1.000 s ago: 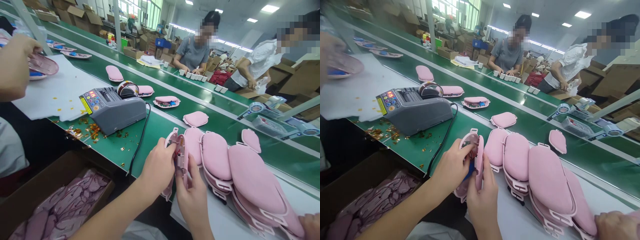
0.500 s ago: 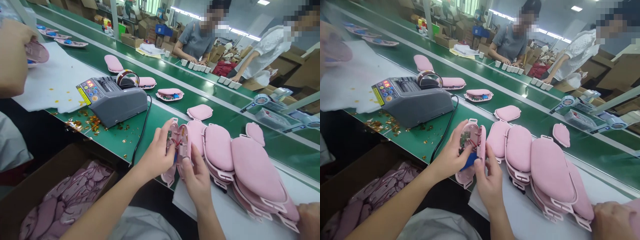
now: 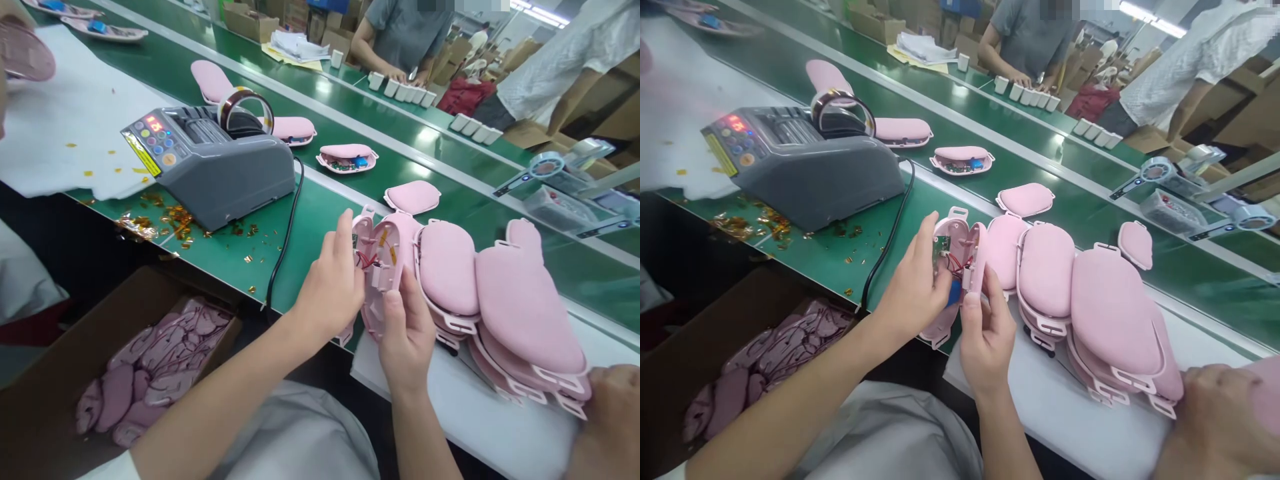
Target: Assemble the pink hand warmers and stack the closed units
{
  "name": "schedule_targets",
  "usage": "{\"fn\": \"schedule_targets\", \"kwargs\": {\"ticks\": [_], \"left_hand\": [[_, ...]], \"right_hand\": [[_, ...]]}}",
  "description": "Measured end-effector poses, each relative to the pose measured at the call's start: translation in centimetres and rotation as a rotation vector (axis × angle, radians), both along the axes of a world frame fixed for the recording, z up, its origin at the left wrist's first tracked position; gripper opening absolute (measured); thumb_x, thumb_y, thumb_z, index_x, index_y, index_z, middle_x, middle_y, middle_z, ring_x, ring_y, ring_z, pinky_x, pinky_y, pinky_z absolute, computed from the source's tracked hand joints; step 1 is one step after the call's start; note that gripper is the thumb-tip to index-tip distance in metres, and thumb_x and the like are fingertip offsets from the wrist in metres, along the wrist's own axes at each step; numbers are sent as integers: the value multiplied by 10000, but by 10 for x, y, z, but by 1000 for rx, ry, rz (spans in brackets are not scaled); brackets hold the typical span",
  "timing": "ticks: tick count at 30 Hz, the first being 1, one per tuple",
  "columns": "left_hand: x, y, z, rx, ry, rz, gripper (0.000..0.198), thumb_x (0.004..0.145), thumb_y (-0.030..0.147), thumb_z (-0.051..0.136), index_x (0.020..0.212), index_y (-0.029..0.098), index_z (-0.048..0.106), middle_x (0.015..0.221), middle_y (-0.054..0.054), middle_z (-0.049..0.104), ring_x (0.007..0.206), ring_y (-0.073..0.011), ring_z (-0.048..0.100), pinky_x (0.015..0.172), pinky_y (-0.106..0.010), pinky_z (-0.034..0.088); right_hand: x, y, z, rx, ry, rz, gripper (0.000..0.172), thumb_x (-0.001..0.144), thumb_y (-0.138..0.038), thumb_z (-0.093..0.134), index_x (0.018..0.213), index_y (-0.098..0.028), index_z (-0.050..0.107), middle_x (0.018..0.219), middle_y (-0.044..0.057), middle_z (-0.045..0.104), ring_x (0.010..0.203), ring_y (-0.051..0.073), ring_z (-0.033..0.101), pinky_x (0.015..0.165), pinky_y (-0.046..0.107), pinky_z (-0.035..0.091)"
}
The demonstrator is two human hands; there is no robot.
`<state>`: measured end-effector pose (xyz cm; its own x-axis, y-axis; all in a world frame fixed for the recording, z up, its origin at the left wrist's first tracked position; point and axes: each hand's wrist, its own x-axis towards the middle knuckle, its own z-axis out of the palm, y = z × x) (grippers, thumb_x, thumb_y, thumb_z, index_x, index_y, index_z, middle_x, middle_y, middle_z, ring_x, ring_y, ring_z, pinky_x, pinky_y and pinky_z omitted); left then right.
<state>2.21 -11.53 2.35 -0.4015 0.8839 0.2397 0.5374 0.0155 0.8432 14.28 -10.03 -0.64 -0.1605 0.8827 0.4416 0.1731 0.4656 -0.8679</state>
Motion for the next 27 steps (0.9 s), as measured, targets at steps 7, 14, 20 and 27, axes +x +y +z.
{"fn": "schedule_targets", "kwargs": {"ticks": [7,14,20,27], "left_hand": [[-5,4,-9,44,49,5,699,799,108,435,1455,138,195,1480,-160,350,1325,-313,389,1040,-459,399],[-10,6,-16,-42,96,138,706,797,127,487,1447,206,224,1244,-116,578,1003,-266,615,819,-376,506],[0,3,-4,-78,184,172,622,836,129,414,1437,148,254,1126,-129,634,900,-253,641,777,-356,507],[6,0,-5,77,243,216,537,834,92,430,1365,114,354,1139,-121,653,939,-229,660,770,-311,528]], "right_hand": [[3,-2,-2,53,-18,-78,390,917,-235,523,1306,-213,537,1202,18,660,1074,141,632,830,221,544],[3,0,0,-8,-56,-90,389,908,-282,531,1291,-218,554,1238,28,637,1127,178,605,879,282,537],[-1,-3,4,-53,-115,-82,438,919,-326,497,1336,-192,511,1272,69,611,1133,220,602,875,337,548],[0,-6,0,-57,-108,-28,449,914,-305,523,1356,-233,486,1317,65,578,1118,218,614,860,317,555]]}}
